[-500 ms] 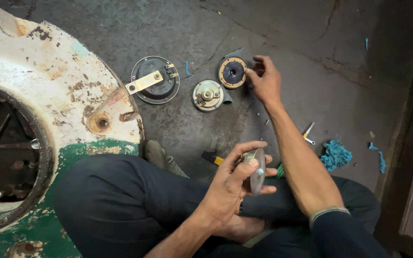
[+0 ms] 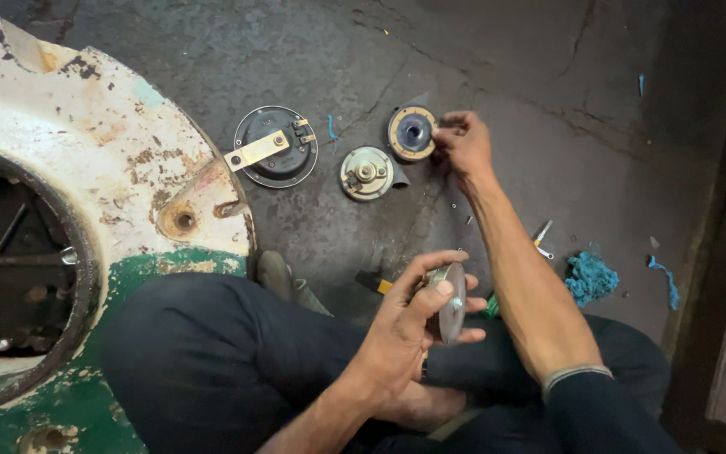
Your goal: The person assembles a small speaker by hand, placing a gasket, cone, and metal plate onto the base. They use a green screwdriver to tighten screws and secure the components together.
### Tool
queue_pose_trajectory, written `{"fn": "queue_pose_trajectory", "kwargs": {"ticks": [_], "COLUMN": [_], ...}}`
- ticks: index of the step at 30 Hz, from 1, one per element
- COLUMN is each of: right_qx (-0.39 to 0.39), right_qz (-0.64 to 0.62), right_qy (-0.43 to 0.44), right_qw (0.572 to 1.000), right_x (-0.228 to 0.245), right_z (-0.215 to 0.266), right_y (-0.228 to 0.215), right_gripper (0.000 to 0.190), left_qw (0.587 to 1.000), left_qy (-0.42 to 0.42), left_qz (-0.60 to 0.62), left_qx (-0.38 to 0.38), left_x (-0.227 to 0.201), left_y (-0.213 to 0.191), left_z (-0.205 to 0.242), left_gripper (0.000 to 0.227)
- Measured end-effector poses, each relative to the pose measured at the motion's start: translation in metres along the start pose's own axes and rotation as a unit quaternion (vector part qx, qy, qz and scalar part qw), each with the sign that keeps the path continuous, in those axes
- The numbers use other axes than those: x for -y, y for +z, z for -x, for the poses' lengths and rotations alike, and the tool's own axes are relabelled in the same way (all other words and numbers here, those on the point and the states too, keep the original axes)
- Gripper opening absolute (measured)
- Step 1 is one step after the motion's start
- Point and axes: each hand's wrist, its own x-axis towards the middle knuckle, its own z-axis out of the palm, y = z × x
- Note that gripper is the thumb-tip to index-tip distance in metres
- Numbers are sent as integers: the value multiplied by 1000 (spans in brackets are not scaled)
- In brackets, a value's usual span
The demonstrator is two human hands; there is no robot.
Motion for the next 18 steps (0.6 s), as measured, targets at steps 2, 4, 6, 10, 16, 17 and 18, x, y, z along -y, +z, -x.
{"fn": "queue_pose_trajectory", "kwargs": {"ticks": [2,4,6,10,16,17,18], "right_qx": [-18,-41,-79,-95,-25,-8,10], "right_qz": [16,56,168,427,550,564,578], "right_qy": [-58,-138,-220,-464,-494,-493,-492], "right_qw": [998,988,958,771,673,662,651], "right_x": [7,21,39,69,44,35,28], "right_z": [1,5,14,36,68,73,75], "right_y": [-3,-12,-22,-41,-30,-27,-26], "right_gripper": [34,36,33,29,20,22,25], "left_qw": [1000,1000,1000,1000,1000,1000,1000], "left_qy": [6,11,15,18,22,21,20], "left_qz": [-3,-4,-9,-20,-7,-9,-12], "left_qx": [-4,-5,-1,-1,4,1,-3], "left_x": [0,1,2,5,6,6,5], "left_y": [-1,-1,-2,-1,0,-1,-2], "left_z": [1,1,1,0,2,1,1], "left_gripper": [51,49,47,46,46,46,46]}}
